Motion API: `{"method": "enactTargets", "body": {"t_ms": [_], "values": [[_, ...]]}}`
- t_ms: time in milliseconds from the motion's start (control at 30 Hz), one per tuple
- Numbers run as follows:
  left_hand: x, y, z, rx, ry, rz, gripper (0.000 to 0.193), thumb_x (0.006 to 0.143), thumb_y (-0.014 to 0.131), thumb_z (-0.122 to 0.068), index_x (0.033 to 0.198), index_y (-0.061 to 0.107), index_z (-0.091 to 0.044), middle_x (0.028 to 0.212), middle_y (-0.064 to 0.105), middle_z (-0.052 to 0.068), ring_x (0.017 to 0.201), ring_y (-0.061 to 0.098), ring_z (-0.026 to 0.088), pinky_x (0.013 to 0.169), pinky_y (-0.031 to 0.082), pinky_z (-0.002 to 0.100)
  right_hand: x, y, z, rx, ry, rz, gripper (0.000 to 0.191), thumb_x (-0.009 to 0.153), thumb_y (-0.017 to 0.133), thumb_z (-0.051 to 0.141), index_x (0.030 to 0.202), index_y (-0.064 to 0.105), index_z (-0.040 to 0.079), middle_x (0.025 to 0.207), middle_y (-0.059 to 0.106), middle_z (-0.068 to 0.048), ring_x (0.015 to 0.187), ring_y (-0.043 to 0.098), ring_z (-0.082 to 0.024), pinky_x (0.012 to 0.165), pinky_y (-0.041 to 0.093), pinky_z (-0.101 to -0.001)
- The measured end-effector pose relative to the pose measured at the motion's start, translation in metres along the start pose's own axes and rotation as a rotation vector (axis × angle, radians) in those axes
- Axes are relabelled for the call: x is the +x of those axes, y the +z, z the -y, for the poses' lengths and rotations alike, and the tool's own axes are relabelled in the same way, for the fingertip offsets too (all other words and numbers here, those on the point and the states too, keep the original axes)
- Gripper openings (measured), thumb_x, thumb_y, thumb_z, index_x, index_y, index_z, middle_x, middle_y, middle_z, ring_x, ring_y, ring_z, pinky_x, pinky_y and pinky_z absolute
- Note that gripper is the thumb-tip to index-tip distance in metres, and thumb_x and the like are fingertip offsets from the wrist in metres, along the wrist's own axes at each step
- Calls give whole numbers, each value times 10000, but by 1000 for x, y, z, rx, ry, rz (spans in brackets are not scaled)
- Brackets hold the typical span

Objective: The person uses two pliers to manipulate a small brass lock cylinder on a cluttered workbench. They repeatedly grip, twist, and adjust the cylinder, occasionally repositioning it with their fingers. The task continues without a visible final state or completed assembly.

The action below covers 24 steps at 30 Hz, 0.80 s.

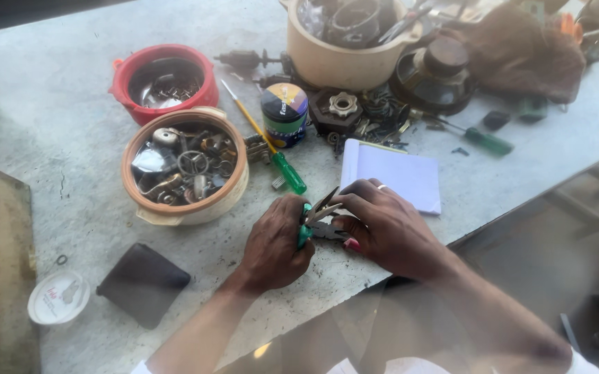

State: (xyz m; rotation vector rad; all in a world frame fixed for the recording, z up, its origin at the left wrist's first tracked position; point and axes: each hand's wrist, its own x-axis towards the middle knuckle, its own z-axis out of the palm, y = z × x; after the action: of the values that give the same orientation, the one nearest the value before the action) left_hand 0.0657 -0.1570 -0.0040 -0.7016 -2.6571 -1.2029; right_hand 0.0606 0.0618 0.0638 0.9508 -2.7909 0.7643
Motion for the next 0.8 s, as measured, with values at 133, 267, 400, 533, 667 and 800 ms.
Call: {"method": "enactTargets", "body": {"t_ms": [133, 267, 400, 533, 667, 800], "values": [[-3, -5, 2, 17, 84, -78, 423, 714, 617, -21, 1117, 488, -30, 971, 565, 198, 939, 585, 404, 802, 471, 553, 12, 0, 3, 31, -17, 109, 391, 706, 809, 116, 1068, 664, 89, 1067, 630, -113, 1013, 601, -339, 864, 486, -459], [-2, -13, 3, 31, 102, -84, 473, 683, 615, -17, 1136, 480, -24, 996, 572, 202, 967, 590, 402, 818, 490, 546, 23, 1, 7, 25, -40, 109, 487, 625, 823, 84, 1085, 663, 91, 1062, 625, -101, 1008, 598, -331, 826, 485, -460], [2, -18, 7, 57, 77, -71, 479, 678, 600, -9, 1137, 463, -24, 997, 566, 193, 957, 595, 381, 826, 510, 527, 32, 7, 12, 9, -80, 19, 447, 618, 797, 65, 1049, 699, 131, 1006, 663, -41, 973, 628, -287, 797, 497, -433], [4, -19, 9, 72, 93, -104, 478, 688, 587, -5, 1147, 457, -28, 1007, 565, 187, 964, 597, 368, 832, 520, 515, 37, 13, 12, -3, -107, -106, 360, 642, 768, 41, 987, 735, 140, 945, 706, -23, 888, 667, -271, 752, 503, -422], [6, -19, 11, 103, 53, -90, 453, 693, 589, -9, 1126, 458, -27, 1001, 556, 178, 959, 597, 354, 823, 519, 511, 41, 21, 11, 30, -124, -224, 191, 762, 742, 28, 926, 752, 125, 926, 740, -31, 823, 694, -269, 760, 517, -406], [8, -20, 12, 104, 4, -82, 442, 689, 586, -3, 1111, 457, -24, 1000, 548, 174, 962, 592, 350, 821, 513, 515, 44, 30, 11, -47, -125, -310, 138, 801, 725, 29, 889, 775, 124, 943, 766, -28, 827, 710, -253, 812, 526, -405]]}}
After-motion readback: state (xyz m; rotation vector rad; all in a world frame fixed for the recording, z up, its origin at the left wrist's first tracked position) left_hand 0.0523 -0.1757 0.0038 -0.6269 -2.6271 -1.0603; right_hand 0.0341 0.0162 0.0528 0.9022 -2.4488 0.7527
